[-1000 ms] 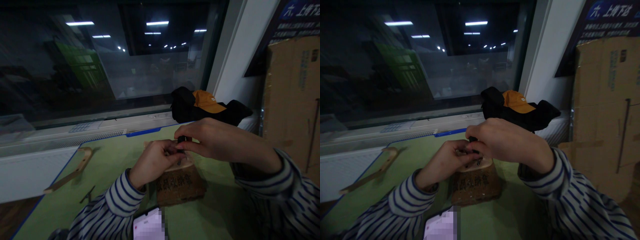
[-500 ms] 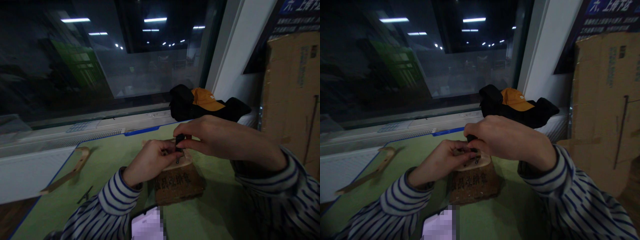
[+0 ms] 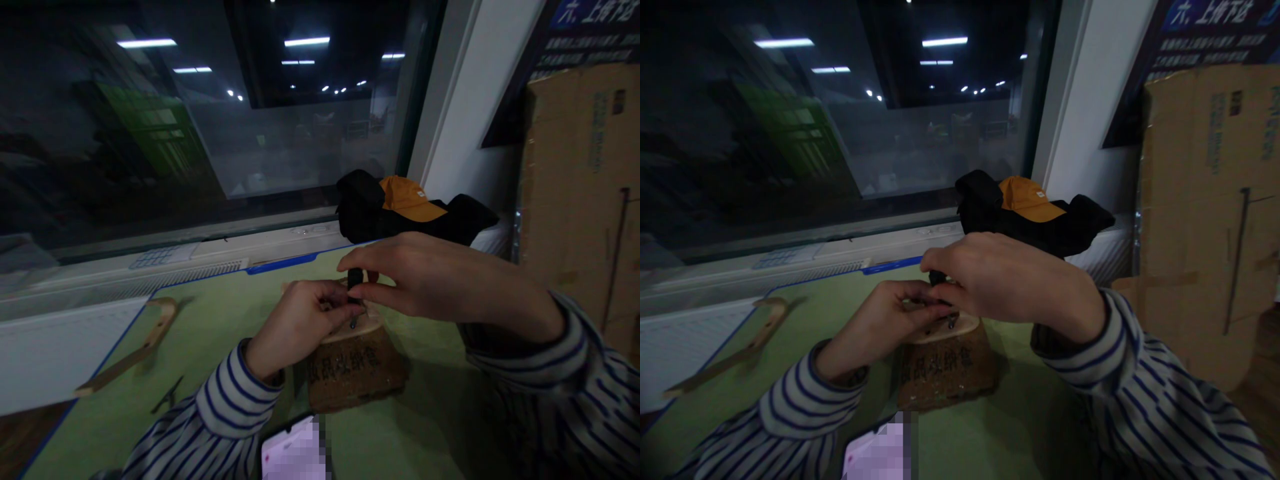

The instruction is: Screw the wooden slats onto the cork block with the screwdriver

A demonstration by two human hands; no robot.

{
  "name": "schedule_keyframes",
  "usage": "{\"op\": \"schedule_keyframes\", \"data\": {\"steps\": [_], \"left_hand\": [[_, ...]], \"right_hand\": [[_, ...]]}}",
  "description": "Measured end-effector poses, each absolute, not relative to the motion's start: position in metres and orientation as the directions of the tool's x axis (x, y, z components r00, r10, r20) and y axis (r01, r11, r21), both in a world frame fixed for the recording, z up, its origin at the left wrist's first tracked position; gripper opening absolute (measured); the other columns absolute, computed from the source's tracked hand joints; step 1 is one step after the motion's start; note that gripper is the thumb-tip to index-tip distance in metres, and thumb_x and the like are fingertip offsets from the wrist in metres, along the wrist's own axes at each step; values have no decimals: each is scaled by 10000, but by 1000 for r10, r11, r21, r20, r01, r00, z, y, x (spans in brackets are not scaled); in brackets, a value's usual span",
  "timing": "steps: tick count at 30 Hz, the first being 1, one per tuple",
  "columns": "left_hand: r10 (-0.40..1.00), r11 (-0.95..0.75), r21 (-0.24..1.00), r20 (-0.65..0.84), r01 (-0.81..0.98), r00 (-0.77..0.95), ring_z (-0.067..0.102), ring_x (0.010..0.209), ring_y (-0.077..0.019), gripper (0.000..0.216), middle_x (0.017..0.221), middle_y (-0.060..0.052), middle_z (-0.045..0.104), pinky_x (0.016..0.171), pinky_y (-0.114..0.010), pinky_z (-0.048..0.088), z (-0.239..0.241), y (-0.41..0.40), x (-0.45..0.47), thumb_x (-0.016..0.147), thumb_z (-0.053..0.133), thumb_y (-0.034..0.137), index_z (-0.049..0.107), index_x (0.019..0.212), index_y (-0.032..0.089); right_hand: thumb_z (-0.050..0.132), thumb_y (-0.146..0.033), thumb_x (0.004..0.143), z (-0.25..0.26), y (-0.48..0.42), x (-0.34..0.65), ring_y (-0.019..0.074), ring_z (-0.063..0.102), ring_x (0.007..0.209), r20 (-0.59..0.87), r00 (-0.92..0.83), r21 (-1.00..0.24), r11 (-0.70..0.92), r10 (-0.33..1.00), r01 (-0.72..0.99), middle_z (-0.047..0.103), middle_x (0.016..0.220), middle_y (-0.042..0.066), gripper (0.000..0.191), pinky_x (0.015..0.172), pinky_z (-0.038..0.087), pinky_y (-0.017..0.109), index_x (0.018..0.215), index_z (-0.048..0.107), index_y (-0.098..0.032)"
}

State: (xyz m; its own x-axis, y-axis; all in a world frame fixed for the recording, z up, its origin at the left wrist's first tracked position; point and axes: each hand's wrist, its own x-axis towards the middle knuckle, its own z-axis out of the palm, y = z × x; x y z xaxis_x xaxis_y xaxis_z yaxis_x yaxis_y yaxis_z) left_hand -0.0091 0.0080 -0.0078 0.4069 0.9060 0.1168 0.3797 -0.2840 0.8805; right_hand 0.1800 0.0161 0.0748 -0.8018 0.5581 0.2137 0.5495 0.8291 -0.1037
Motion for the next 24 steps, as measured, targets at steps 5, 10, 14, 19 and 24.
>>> {"op": "schedule_keyframes", "data": {"steps": [5,10,14,19,24], "left_hand": [[889,-291,869,91,400,449,654,826,-191,252,887,-37,737,710,-279,502,-6,8,-11,823,617,358,718,959,172],[873,-304,868,90,392,479,651,859,-185,201,904,-19,740,713,-268,504,-2,7,-11,835,602,316,720,944,194],[869,-313,864,92,395,487,655,842,-170,184,903,-4,740,703,-253,502,-3,7,-11,834,603,287,717,958,211],[893,-317,875,144,367,427,663,768,-146,133,842,7,740,670,-227,494,-5,8,-8,798,652,265,718,897,206],[906,-329,855,167,400,390,667,785,-156,155,845,11,741,703,-245,497,-5,8,-9,784,678,338,718,864,212]], "right_hand": [[516,-235,907,75,18,179,148,612,801,205,-831,-126,856,516,501,669,886,14,179,684,407,268,1040,632,-200],[521,-249,907,76,18,179,131,588,720,204,-823,-114,848,530,517,644,799,1,135,619,374,254,947,634,-187],[523,-256,909,76,17,179,121,566,685,205,-817,-109,842,539,529,627,766,-2,127,596,358,248,913,622,-176],[520,-268,910,77,18,178,116,557,662,206,-813,-112,839,544,533,623,753,-1,142,582,351,247,905,620,-167],[504,-295,915,76,18,178,138,588,707,199,-807,-114,831,556,545,650,803,16,176,615,380,256,966,622,-175]]}}
